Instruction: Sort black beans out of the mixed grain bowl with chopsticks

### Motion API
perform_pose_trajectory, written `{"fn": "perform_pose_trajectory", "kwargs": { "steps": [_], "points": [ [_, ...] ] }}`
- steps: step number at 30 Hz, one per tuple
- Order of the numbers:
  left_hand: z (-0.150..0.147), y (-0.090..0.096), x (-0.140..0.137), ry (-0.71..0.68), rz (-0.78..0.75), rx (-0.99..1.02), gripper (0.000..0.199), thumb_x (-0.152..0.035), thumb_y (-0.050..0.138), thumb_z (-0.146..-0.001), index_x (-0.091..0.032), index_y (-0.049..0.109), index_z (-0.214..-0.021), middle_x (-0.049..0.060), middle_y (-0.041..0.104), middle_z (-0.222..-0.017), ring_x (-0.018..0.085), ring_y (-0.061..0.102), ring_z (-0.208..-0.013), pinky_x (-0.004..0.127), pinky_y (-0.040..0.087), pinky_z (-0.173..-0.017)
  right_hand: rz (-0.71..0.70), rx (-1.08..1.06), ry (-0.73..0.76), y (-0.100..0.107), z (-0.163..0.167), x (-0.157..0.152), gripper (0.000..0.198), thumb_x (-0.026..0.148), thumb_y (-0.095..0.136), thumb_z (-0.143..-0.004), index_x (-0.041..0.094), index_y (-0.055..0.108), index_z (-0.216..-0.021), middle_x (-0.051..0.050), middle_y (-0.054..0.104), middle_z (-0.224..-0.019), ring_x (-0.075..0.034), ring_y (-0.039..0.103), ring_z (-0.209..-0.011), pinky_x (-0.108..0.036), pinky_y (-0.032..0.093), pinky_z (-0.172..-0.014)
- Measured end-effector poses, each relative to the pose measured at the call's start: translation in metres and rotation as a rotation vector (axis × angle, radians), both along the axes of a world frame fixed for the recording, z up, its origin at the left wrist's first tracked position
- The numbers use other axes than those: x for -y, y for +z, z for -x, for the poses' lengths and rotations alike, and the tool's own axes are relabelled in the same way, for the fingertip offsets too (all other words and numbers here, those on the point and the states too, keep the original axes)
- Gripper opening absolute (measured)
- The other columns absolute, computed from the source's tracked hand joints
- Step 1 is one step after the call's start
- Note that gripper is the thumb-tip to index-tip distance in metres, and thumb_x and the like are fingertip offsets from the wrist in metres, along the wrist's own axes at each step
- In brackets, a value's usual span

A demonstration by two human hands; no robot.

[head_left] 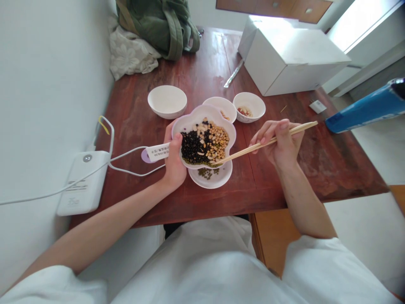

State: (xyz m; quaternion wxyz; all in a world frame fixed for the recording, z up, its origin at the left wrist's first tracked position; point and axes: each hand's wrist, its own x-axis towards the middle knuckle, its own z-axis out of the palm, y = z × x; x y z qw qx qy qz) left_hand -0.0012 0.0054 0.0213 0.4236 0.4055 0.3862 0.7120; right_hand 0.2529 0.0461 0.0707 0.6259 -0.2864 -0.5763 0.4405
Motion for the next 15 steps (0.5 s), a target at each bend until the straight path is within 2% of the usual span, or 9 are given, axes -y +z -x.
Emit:
{"fn": "perform_pose_trajectory", "kwargs": {
  "steps": [3, 7, 11, 15],
  "points": [
    [0.0001, -0.001, -0.0008, 0.004, 0.005, -0.027, 0.031, -0.059, 0.07, -0.107, -0.036, 0.076, -0.126, 0.006, 0.08, -0.136, 0.036, 0.066, -0.148, 0.058, 0.058, -0.116, -0.014, -0.008, -0.005, -0.0005, -0.0001, -0.0016, 0.062, 0.07, 0.081, -0.1, 0.025, 0.076, -0.057, -0.005, 0.064, -0.052, -0.027, 0.077, -0.052, -0.037, 0.063, -0.041],
    [0.0002, -0.0031, -0.0023, -0.002, -0.002, -0.105, 0.043, -0.067, 0.062, -0.108, -0.033, 0.075, -0.13, 0.009, 0.082, -0.128, 0.039, 0.062, -0.154, 0.06, 0.06, -0.111, -0.007, 0.005, -0.007, -0.0002, -0.0004, -0.0019, 0.063, 0.071, 0.081, -0.1, 0.025, 0.074, -0.056, -0.005, 0.064, -0.052, -0.025, 0.073, -0.049, -0.036, 0.061, -0.04],
    [0.0002, -0.0031, -0.0014, 0.017, -0.005, -0.091, 0.037, -0.069, 0.068, -0.105, -0.04, 0.076, -0.126, 0.006, 0.082, -0.128, 0.037, 0.069, -0.146, 0.057, 0.064, -0.109, -0.028, 0.012, 0.01, 0.0002, -0.001, -0.0006, 0.064, 0.068, 0.078, -0.103, 0.025, 0.071, -0.056, -0.002, 0.061, -0.05, -0.023, 0.074, -0.05, -0.037, 0.067, -0.051],
    [0.0005, -0.0029, 0.0001, 0.019, -0.003, -0.047, 0.029, -0.062, 0.07, -0.107, -0.039, 0.077, -0.123, 0.005, 0.08, -0.134, 0.037, 0.071, -0.142, 0.056, 0.063, -0.11, -0.03, 0.01, 0.005, 0.0006, -0.0017, 0.0007, 0.063, 0.066, 0.077, -0.104, 0.025, 0.071, -0.057, -0.002, 0.06, -0.051, -0.024, 0.075, -0.052, -0.037, 0.068, -0.055]
  ]
}}
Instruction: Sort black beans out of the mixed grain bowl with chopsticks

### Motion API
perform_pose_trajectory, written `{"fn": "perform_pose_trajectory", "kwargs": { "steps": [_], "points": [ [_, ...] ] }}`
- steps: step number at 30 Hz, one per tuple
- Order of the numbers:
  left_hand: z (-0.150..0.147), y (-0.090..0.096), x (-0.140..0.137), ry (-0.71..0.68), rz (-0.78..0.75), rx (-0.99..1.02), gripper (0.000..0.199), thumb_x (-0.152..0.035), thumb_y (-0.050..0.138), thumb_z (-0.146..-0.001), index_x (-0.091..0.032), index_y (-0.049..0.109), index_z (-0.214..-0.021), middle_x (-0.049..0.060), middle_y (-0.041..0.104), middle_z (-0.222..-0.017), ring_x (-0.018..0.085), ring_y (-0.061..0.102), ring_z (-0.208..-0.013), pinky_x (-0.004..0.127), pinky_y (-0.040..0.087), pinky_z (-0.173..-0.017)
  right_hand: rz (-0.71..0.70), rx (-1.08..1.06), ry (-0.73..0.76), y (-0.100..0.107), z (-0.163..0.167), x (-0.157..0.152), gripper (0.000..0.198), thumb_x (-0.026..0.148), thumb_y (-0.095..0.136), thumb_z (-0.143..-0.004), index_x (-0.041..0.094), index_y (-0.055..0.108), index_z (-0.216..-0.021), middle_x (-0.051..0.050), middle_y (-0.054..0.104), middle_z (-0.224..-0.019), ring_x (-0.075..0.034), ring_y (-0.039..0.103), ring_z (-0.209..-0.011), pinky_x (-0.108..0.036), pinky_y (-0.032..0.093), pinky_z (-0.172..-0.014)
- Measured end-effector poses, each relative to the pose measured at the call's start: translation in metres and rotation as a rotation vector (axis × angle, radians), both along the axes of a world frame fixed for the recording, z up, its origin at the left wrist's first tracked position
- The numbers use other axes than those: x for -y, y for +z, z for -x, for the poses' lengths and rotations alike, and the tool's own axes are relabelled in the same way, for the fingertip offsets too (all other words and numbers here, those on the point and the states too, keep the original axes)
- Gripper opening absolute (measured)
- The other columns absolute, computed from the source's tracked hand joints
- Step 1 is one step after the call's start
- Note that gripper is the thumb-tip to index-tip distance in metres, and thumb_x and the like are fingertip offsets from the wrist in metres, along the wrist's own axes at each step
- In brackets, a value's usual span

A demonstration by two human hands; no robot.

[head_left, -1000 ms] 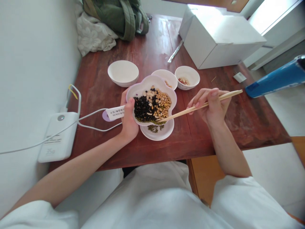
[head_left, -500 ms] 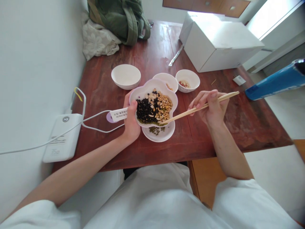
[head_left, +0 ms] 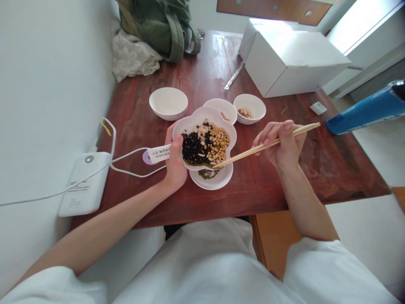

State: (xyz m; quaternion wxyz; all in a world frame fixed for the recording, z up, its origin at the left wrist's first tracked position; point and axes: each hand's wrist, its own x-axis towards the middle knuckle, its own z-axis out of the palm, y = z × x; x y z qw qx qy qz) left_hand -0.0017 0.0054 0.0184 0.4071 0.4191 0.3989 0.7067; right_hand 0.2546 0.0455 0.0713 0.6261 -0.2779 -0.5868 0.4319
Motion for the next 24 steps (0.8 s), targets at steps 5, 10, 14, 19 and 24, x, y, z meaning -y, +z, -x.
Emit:
{"fn": "perform_pose_trajectory", "kwargs": {
  "steps": [5, 10, 14, 19, 24],
  "points": [
    [-0.001, 0.001, 0.0, 0.007, 0.014, 0.035, 0.03, -0.061, 0.073, -0.105, -0.039, 0.078, -0.125, 0.005, 0.079, -0.137, 0.037, 0.068, -0.145, 0.056, 0.06, -0.119, -0.018, -0.006, -0.04, 0.0, 0.0, 0.001, 0.061, 0.064, 0.077, -0.106, 0.026, 0.075, -0.058, -0.004, 0.061, -0.053, -0.026, 0.077, -0.055, -0.039, 0.068, -0.055],
    [0.0, 0.001, -0.001, -0.01, 0.006, -0.033, 0.038, -0.065, 0.064, -0.108, -0.036, 0.074, -0.132, 0.007, 0.08, -0.137, 0.037, 0.064, -0.154, 0.059, 0.061, -0.113, -0.017, 0.003, -0.063, -0.001, 0.002, 0.002, 0.06, 0.066, 0.078, -0.104, 0.027, 0.075, -0.058, -0.007, 0.066, -0.055, -0.031, 0.081, -0.063, -0.044, 0.069, -0.054],
    [-0.001, 0.002, 0.0, -0.005, 0.015, 0.003, 0.035, -0.064, 0.07, -0.106, -0.038, 0.076, -0.128, 0.005, 0.081, -0.137, 0.037, 0.066, -0.152, 0.056, 0.062, -0.115, -0.025, 0.035, -0.072, -0.002, 0.002, 0.005, 0.056, 0.062, 0.079, -0.104, 0.027, 0.078, -0.06, -0.008, 0.07, -0.058, -0.032, 0.082, -0.064, -0.045, 0.07, -0.055],
    [-0.005, 0.009, 0.003, 0.009, 0.088, 0.201, 0.025, -0.053, 0.081, -0.101, -0.035, 0.081, -0.117, 0.004, 0.083, -0.133, 0.035, 0.066, -0.152, 0.048, 0.061, -0.119, -0.12, 0.084, -0.081, 0.002, 0.002, 0.011, 0.056, 0.057, 0.079, -0.106, 0.026, 0.078, -0.059, -0.006, 0.071, -0.058, -0.028, 0.081, -0.059, -0.04, 0.069, -0.054],
    [-0.008, 0.015, 0.006, 0.038, 0.164, 0.337, 0.016, -0.039, 0.082, -0.101, -0.033, 0.083, -0.115, 0.003, 0.084, -0.134, 0.032, 0.066, -0.154, 0.041, 0.06, -0.12, -0.223, 0.133, -0.11, 0.007, 0.003, 0.015, 0.051, 0.057, 0.079, -0.106, 0.026, 0.083, -0.064, -0.006, 0.072, -0.058, -0.028, 0.078, -0.053, -0.041, 0.068, -0.053]
  ]
}}
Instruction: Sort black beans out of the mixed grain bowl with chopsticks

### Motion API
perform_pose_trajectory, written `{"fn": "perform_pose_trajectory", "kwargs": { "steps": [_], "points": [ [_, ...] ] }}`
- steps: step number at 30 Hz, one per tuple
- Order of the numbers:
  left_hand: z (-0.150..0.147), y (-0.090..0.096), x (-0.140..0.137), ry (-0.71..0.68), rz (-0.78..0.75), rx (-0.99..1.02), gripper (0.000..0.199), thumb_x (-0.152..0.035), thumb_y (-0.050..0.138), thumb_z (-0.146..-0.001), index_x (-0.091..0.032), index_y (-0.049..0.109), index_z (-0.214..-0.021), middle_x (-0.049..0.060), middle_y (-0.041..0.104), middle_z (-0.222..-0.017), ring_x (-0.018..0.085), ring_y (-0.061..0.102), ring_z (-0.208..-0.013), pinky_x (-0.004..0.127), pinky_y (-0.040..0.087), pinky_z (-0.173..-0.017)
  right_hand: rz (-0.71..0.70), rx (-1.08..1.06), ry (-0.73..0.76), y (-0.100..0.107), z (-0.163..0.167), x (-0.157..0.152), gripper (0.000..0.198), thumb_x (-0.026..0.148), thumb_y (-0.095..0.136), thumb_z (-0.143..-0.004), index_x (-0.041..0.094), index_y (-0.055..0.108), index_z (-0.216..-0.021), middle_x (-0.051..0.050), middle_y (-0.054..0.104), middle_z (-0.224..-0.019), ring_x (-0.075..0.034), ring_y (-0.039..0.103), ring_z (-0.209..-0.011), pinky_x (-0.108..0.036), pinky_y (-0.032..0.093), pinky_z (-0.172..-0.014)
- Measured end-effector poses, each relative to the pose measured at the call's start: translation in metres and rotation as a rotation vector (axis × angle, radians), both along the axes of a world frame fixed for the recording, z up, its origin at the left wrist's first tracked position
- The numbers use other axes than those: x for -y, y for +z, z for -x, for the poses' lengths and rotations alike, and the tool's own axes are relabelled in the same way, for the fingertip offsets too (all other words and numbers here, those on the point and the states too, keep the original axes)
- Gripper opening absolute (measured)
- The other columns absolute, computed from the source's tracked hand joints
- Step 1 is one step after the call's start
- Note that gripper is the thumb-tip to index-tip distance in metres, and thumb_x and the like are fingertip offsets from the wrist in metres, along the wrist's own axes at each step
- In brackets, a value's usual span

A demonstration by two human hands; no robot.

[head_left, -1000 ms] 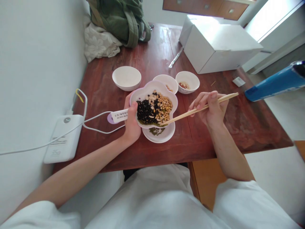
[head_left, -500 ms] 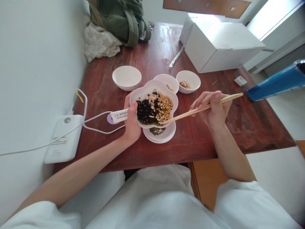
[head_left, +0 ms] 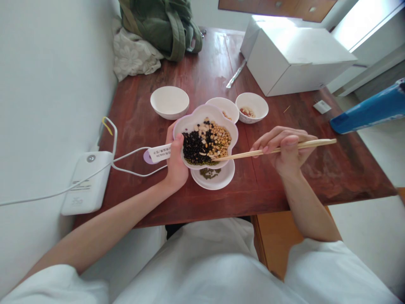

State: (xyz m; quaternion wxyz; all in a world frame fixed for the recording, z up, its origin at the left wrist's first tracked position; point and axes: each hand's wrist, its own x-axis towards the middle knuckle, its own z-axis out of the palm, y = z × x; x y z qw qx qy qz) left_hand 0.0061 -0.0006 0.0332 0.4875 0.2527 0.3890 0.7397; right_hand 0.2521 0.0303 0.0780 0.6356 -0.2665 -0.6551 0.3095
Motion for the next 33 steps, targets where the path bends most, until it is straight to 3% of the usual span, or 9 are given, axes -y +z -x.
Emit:
{"fn": "perform_pose_trajectory", "kwargs": {
  "steps": [4, 8, 14, 19, 23, 33],
  "points": [
    [0.001, 0.0, 0.0, -0.018, 0.03, 0.036, 0.017, -0.036, 0.075, -0.107, -0.032, 0.084, -0.12, 0.002, 0.084, -0.137, 0.031, 0.064, -0.157, 0.042, 0.06, -0.12, -0.042, 0.058, 0.007, -0.001, -0.003, 0.002, 0.05, 0.058, 0.078, -0.105, 0.027, 0.084, -0.066, -0.006, 0.075, -0.059, -0.028, 0.077, -0.052, -0.041, 0.066, -0.05],
    [0.002, 0.0, 0.001, -0.034, 0.059, 0.055, 0.019, -0.039, 0.08, -0.103, -0.034, 0.085, -0.12, 0.002, 0.083, -0.141, 0.034, 0.06, -0.161, 0.044, 0.06, -0.121, -0.025, 0.092, 0.035, -0.004, -0.008, 0.002, 0.052, 0.061, 0.078, -0.105, 0.028, 0.083, -0.064, -0.007, 0.076, -0.06, -0.028, 0.079, -0.056, -0.038, 0.061, -0.045],
    [0.002, -0.001, 0.003, -0.041, 0.057, 0.05, 0.024, -0.039, 0.077, -0.106, -0.032, 0.085, -0.127, 0.002, 0.083, -0.142, 0.034, 0.062, -0.159, 0.044, 0.058, -0.125, 0.088, 0.09, 0.053, -0.005, -0.013, -0.001, 0.054, 0.056, 0.076, -0.107, 0.027, 0.08, -0.061, -0.009, 0.076, -0.063, -0.031, 0.084, -0.067, -0.043, 0.07, -0.058],
    [0.003, -0.004, 0.003, -0.122, 0.049, 0.043, 0.035, -0.047, 0.081, -0.102, -0.035, 0.083, -0.134, 0.002, 0.08, -0.149, 0.037, 0.058, -0.163, 0.048, 0.061, -0.122, 0.111, 0.039, 0.051, -0.001, -0.009, -0.004, 0.056, 0.052, 0.075, -0.109, 0.025, 0.081, -0.06, -0.009, 0.075, -0.062, -0.029, 0.082, -0.061, -0.042, 0.069, -0.055],
    [0.003, -0.005, 0.002, -0.087, 0.043, 0.041, 0.03, -0.045, 0.081, -0.101, -0.035, 0.084, -0.129, 0.002, 0.082, -0.144, 0.036, 0.062, -0.159, 0.047, 0.061, -0.122, 0.166, 0.009, 0.065, 0.001, -0.007, -0.003, 0.055, 0.053, 0.075, -0.109, 0.025, 0.082, -0.062, -0.009, 0.074, -0.061, -0.028, 0.081, -0.06, -0.04, 0.067, -0.052],
    [0.004, -0.006, 0.002, -0.113, -0.003, -0.017, 0.033, -0.049, 0.077, -0.104, -0.037, 0.08, -0.134, 0.002, 0.082, -0.143, 0.033, 0.061, -0.161, 0.047, 0.057, -0.127, 0.116, -0.013, 0.006, 0.005, -0.006, 0.001, 0.053, 0.055, 0.078, -0.107, 0.026, 0.083, -0.063, -0.006, 0.07, -0.057, -0.025, 0.074, -0.051, -0.038, 0.062, -0.046]
  ]
}}
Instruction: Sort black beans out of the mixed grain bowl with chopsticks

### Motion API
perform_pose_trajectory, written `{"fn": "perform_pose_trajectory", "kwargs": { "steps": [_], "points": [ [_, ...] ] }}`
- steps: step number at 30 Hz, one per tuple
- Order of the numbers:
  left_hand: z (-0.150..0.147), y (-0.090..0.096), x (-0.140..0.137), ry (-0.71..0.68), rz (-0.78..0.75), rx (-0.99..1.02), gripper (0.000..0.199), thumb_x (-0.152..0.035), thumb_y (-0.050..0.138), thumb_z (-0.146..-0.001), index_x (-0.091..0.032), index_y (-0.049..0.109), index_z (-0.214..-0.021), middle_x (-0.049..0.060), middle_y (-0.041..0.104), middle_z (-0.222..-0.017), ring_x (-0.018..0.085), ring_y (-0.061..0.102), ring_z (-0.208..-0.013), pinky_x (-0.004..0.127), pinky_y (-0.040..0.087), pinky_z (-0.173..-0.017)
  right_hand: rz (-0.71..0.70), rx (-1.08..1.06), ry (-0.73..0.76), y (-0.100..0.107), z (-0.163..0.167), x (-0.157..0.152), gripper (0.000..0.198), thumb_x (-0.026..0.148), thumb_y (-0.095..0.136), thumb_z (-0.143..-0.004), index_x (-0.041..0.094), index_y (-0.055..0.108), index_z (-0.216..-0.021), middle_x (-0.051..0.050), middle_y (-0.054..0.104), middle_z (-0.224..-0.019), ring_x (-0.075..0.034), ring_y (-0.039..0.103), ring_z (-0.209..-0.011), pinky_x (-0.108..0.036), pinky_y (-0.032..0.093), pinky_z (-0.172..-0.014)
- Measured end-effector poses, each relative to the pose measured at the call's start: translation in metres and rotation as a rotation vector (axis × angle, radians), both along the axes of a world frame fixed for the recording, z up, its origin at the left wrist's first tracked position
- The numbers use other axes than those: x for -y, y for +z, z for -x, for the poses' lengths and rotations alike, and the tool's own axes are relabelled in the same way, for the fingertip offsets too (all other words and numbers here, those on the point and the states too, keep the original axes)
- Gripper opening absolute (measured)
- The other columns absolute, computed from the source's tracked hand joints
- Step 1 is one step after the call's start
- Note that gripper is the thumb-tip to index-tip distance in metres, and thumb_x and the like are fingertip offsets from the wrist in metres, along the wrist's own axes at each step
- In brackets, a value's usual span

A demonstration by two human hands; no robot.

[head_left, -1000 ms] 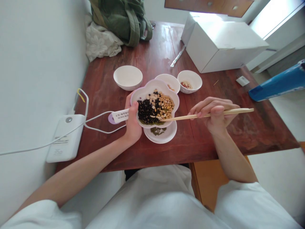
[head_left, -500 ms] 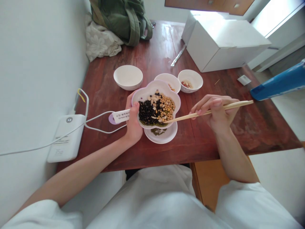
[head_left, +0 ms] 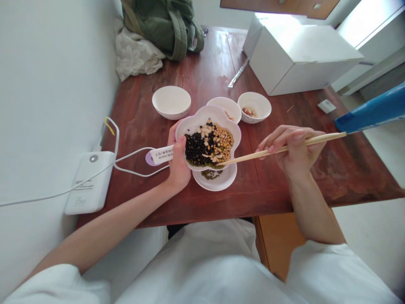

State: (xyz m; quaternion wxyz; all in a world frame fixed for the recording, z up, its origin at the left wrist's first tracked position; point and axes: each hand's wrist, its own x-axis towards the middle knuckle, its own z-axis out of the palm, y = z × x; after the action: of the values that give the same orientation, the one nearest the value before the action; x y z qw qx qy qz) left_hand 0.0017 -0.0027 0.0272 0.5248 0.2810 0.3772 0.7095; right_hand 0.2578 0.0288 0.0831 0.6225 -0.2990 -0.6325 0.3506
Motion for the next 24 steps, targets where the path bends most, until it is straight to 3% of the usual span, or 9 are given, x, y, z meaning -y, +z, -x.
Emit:
{"fn": "perform_pose_trajectory", "kwargs": {
  "steps": [7, 10, 13, 16, 24],
  "points": [
    [-0.002, 0.003, -0.001, 0.076, -0.05, -0.093, 0.027, -0.049, 0.078, -0.103, -0.036, 0.081, -0.126, 0.001, 0.084, -0.137, 0.031, 0.064, -0.157, 0.043, 0.056, -0.128, -0.022, -0.066, -0.03, -0.003, 0.007, -0.002, 0.058, 0.059, 0.075, -0.108, 0.026, 0.081, -0.061, -0.004, 0.064, -0.053, -0.02, 0.067, -0.044, -0.034, 0.05, -0.037],
    [-0.004, 0.007, 0.001, 0.082, 0.017, -0.051, 0.023, -0.045, 0.076, -0.104, -0.035, 0.082, -0.123, 0.0, 0.084, -0.138, 0.031, 0.059, -0.163, 0.043, 0.054, -0.129, -0.019, -0.077, -0.067, -0.006, 0.01, -0.001, 0.059, 0.062, 0.076, -0.106, 0.028, 0.078, -0.057, -0.004, 0.062, -0.052, -0.022, 0.066, -0.043, -0.038, 0.056, -0.04],
    [-0.004, 0.009, 0.001, 0.084, 0.074, -0.014, 0.024, -0.04, 0.065, -0.11, -0.031, 0.083, -0.125, 0.001, 0.084, -0.139, 0.032, 0.052, -0.168, 0.047, 0.051, -0.13, 0.005, -0.035, -0.101, -0.008, 0.01, 0.0, 0.058, 0.066, 0.08, -0.101, 0.03, 0.075, -0.056, -0.005, 0.063, -0.052, -0.029, 0.075, -0.052, -0.044, 0.064, -0.047],
    [-0.005, 0.008, 0.001, 0.095, 0.094, 0.026, 0.024, -0.039, 0.069, -0.108, -0.032, 0.082, -0.127, 0.001, 0.084, -0.139, 0.031, 0.051, -0.169, 0.046, 0.052, -0.131, -0.019, 0.045, -0.102, -0.012, 0.008, 0.0, 0.061, 0.069, 0.077, -0.102, 0.03, 0.073, -0.055, -0.006, 0.066, -0.053, -0.032, 0.081, -0.061, -0.047, 0.068, -0.054],
    [-0.005, 0.006, 0.002, 0.085, 0.054, -0.002, 0.021, -0.037, 0.074, -0.106, -0.032, 0.082, -0.125, 0.001, 0.081, -0.145, 0.033, 0.05, -0.169, 0.045, 0.053, -0.131, -0.015, 0.042, -0.059, -0.013, 0.008, 0.001, 0.058, 0.066, 0.078, -0.102, 0.029, 0.075, -0.057, -0.006, 0.068, -0.054, -0.03, 0.079, -0.057, -0.045, 0.068, -0.054]
  ]
}}
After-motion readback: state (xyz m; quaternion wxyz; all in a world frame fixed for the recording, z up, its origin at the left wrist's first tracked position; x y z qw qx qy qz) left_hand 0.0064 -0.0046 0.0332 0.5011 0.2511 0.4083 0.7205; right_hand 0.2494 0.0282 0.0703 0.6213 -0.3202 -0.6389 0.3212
